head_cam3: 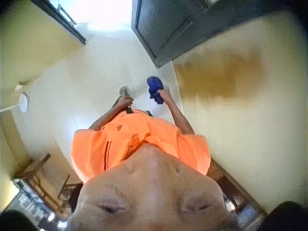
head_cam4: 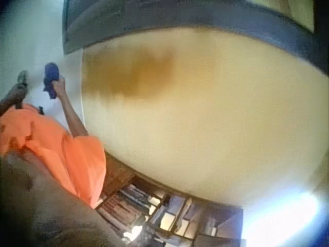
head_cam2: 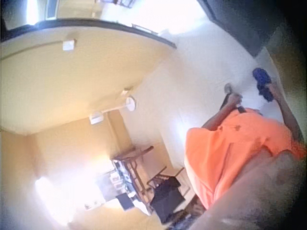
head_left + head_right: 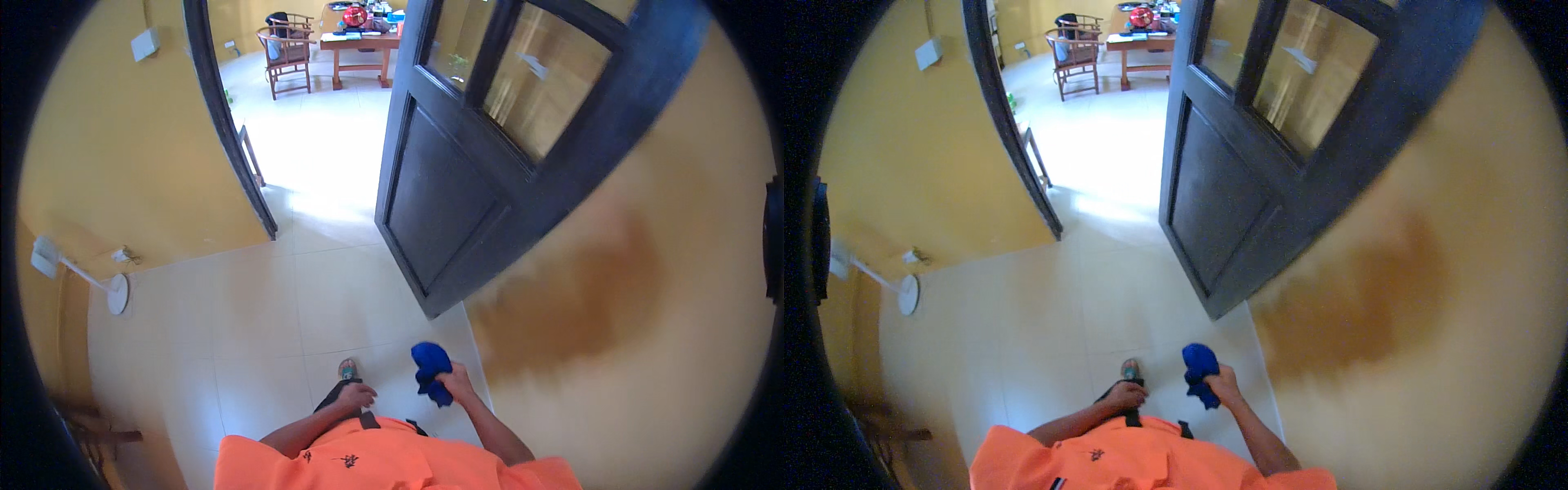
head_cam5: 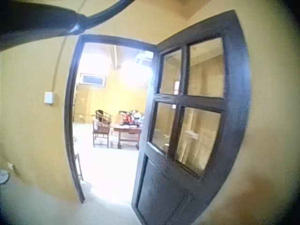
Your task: The person wipes various surfaces in a room using a blue cloth. They clean a wooden bookshelf, a glass door, a desk, a chair, and a window frame. The person moves between different areas of the room to clean each item individually.
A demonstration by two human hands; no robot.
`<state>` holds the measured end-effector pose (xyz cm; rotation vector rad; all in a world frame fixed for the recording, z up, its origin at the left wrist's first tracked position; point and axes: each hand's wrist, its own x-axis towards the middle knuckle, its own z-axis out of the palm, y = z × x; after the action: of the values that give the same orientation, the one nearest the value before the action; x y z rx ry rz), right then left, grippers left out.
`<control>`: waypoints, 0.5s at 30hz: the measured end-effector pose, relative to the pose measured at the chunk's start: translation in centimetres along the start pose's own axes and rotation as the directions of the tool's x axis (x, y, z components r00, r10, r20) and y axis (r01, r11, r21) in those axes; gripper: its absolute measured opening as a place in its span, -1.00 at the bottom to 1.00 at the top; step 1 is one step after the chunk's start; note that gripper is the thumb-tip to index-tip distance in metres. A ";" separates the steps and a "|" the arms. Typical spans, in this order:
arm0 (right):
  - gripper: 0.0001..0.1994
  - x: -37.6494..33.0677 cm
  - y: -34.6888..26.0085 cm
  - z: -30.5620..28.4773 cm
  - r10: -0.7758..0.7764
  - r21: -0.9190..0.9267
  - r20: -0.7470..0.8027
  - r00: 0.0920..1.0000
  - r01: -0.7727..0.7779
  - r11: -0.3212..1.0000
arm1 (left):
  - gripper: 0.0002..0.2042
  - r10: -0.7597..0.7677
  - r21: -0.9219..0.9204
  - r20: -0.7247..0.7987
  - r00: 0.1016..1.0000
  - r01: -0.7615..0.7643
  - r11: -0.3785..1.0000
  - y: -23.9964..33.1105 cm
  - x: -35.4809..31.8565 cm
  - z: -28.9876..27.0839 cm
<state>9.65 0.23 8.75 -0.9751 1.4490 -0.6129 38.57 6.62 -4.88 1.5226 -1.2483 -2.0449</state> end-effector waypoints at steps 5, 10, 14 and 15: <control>-0.67 8.2 -14.3 3.5 -0.120 0.149 -0.049 0.992 0.126 0.981 | -0.55 0.107 -0.373 -0.210 0.972 -0.181 0.910 11.8 2.8 -11.0; -0.49 15.5 -20.3 9.5 -0.437 -0.255 0.086 0.896 0.443 0.859 | -0.39 0.343 -0.608 -0.239 0.908 -0.415 0.677 27.9 6.9 -13.9; -0.58 19.0 -22.1 10.5 -0.466 0.220 0.010 0.885 0.452 0.864 | -0.47 0.184 -0.753 -0.172 0.968 -0.249 0.609 33.2 12.4 -18.3; -0.62 20.0 -21.0 8.4 -0.402 0.445 -0.042 0.915 0.378 0.812 | -0.49 0.124 -0.759 -0.160 0.979 -0.202 0.619 34.3 13.2 -20.0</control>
<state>23.78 -25.83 14.58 -0.9121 0.9893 -1.1592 42.68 -31.20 12.41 1.0031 -0.3167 -1.9502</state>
